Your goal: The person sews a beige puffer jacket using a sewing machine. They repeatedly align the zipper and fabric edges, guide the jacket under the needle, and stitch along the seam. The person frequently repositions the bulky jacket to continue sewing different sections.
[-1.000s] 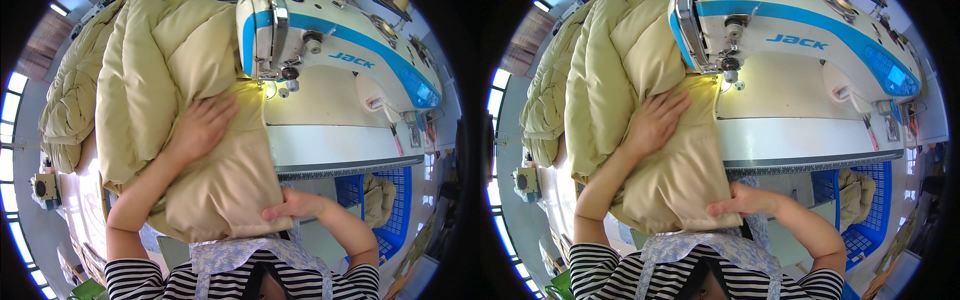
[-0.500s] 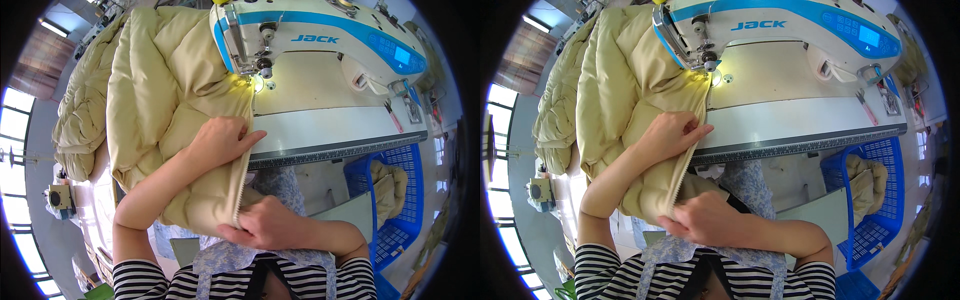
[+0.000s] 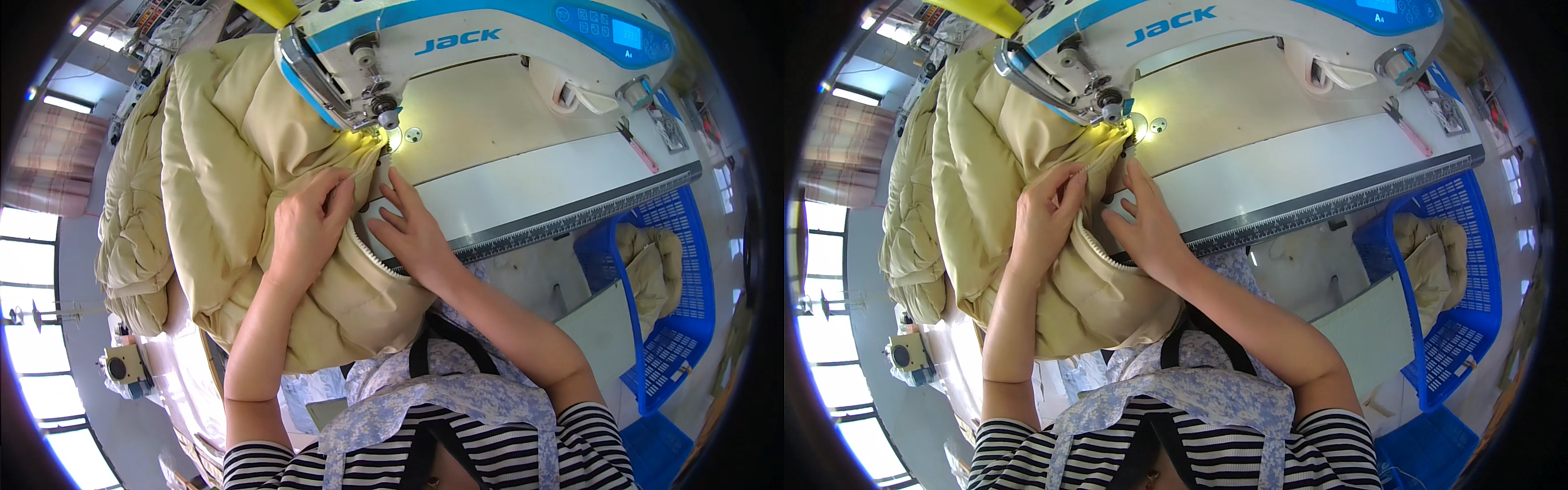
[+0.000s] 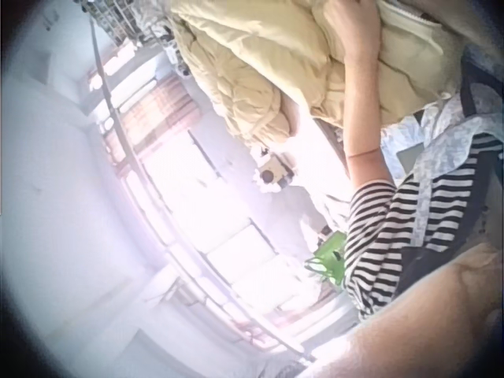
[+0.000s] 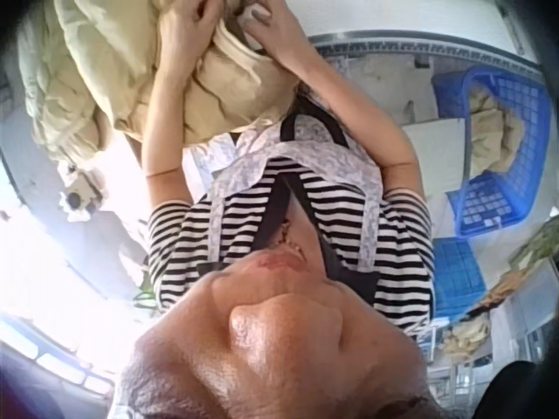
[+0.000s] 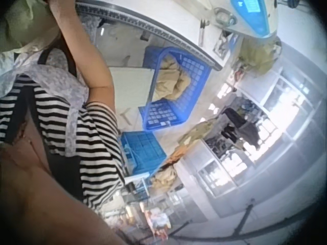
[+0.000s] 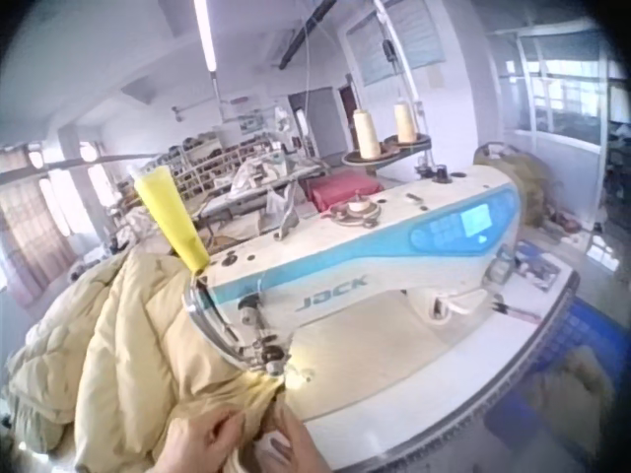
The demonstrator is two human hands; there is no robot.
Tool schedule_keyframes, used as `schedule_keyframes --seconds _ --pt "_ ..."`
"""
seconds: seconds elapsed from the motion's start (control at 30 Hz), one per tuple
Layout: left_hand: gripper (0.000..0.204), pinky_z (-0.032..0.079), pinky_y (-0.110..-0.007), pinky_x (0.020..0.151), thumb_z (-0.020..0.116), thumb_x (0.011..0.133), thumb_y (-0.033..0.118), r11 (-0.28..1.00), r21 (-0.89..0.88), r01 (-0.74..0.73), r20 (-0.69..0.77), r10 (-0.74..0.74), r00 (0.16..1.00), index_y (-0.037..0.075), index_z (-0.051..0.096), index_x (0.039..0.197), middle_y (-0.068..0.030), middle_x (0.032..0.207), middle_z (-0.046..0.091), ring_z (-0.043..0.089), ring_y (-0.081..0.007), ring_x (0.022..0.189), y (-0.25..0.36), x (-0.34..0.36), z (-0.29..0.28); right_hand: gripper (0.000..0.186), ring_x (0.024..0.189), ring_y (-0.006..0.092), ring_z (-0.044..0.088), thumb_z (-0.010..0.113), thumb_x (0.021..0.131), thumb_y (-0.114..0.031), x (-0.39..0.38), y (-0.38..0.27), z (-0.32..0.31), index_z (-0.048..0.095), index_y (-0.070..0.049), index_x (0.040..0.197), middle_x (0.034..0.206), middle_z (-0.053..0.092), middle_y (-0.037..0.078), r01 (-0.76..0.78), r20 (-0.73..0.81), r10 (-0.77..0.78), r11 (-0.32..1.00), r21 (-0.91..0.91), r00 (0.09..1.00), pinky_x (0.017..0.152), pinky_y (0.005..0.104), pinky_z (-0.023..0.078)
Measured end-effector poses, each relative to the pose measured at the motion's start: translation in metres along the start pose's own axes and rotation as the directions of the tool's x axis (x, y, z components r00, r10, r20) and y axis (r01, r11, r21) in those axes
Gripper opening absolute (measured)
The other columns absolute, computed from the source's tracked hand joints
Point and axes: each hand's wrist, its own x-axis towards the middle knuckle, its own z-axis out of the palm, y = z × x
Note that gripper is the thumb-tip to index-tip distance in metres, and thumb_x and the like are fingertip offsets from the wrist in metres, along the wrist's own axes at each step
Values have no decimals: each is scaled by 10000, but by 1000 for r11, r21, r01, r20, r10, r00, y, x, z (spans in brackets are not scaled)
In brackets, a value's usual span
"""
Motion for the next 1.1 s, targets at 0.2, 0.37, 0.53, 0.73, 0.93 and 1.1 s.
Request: schedule_keyframes --seconds 0.2,0.37,0.53,0.73,0.93,1.1 --pt "177 487 -318 764 560 1034 138 930 -77 -360 47 364 930 6 661 1095 -114 873 632 594 -214 794 -7 21 5 650 1261 248 576 633 944 -87 23 36 19 350 1 1522 1419 540 164 -99 322 15 964 246 947 1054 344 476" --pt "178 501 -443 743 578 1002 171 964 -92 -251 270 267 925 5 633 1030 -213 872 668 634 -411 823 -11 31 3 444 1239 199 590 468 1053 -117 -6 25 21 426 -75 1493 1431 558 116 -789 670 418 317 525 614 1038 357 501" --pt "172 551 -379 861 637 980 157 946 61 -319 374 275 886 9 678 1057 -144 1074 721 693 -301 1045 -12 10 18 297 1060 363 692 660 919 -204 -12 -29 -28 679 -43 1168 1160 703 237 135 679 258 873 -468 688 897 430 551" --pt "142 564 -411 939 668 930 115 836 100 -539 145 524 840 52 701 1054 -147 1214 695 651 -338 1194 -26 -27 36 198 1008 268 647 727 797 -27 40 -44 -76 637 -42 972 1030 632 75 765 653 -403 273 -583 642 814 370 566" --pt "134 561 -450 966 705 871 53 750 178 -637 10 646 763 25 704 1003 -117 1117 707 681 -307 1076 -36 9 27 111 1021 240 645 674 799 -82 49 -27 -78 652 -39 899 990 634 62 924 863 -329 144 -355 383 850 338 569" --pt "185 557 -454 1002 732 861 71 660 192 -726 13 738 675 23 704 1037 -92 1112 706 693 -280 1034 -61 40 33 134 1004 218 677 670 798 -107 43 -28 -85 670 -54 921 986 664 55 919 837 -382 112 -379 392 804 339 590"
